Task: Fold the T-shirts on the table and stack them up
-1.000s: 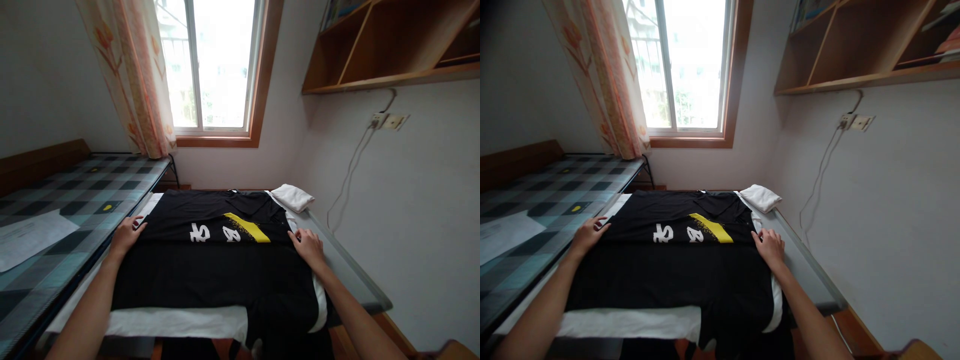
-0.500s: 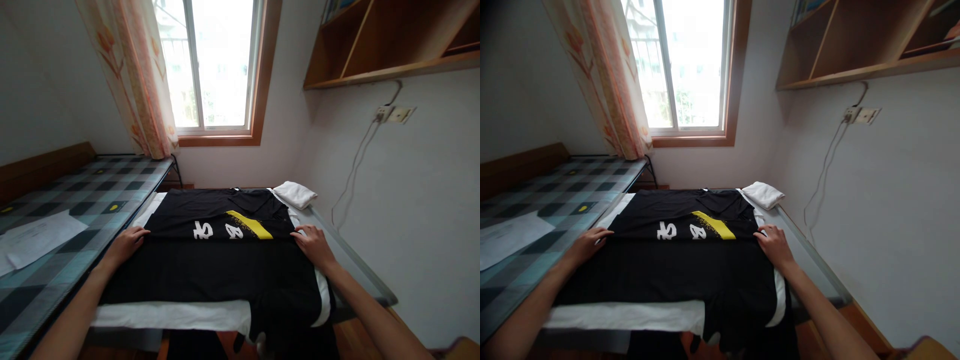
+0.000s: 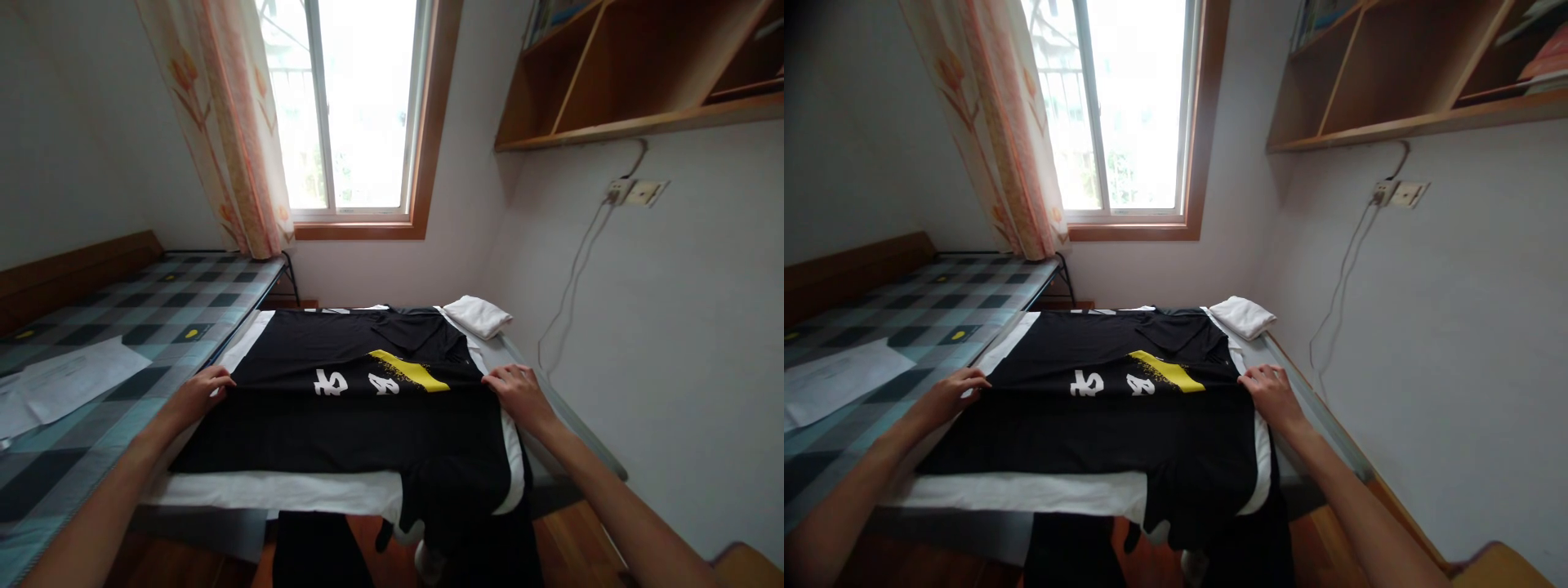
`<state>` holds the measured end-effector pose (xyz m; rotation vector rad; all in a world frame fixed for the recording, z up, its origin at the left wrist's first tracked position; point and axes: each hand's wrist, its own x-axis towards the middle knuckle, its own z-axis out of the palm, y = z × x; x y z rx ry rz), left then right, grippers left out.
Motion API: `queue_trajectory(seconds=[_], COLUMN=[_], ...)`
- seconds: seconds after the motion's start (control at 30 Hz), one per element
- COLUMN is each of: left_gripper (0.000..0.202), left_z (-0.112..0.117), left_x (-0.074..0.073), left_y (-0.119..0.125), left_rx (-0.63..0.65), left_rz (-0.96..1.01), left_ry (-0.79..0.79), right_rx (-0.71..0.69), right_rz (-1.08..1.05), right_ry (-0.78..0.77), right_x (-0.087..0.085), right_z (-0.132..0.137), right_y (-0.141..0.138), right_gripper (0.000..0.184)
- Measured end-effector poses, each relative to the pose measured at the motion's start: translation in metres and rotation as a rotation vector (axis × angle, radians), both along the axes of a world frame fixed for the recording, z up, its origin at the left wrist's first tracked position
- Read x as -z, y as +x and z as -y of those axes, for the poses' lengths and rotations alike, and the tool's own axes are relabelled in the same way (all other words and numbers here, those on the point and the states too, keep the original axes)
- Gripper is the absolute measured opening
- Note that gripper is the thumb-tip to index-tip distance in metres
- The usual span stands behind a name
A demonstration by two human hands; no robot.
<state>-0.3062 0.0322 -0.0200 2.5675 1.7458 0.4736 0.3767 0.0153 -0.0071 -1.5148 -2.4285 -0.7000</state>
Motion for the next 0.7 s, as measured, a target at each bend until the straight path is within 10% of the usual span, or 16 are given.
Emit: queue_trajectory(seconds=[0.3, 0.5, 0.7], left_gripper=[0.036, 0.046, 0.043], left_z=[0.018, -0.009, -0.054], left_x=[-0.006, 0.003, 0.002], left_y=[0.038, 0.095, 0.099], left_rx=[-0.001, 0.093, 0.049], left_rz=[-0.021, 0.023, 0.109], left_ry=[0.008, -0.011, -0.086], right_rx=[-0.104, -0.169, -0.096], right_rz=[-0.148, -0.145, -0.263], right_ry=[-0.059, -0.124, -0.132], right_x=[0.008, 0.014, 0.005], right_z=[0.003, -0.012, -0.044], right_y=[-0.010, -0.027, -0.030], right_gripper=[0.034, 0.033, 0.031])
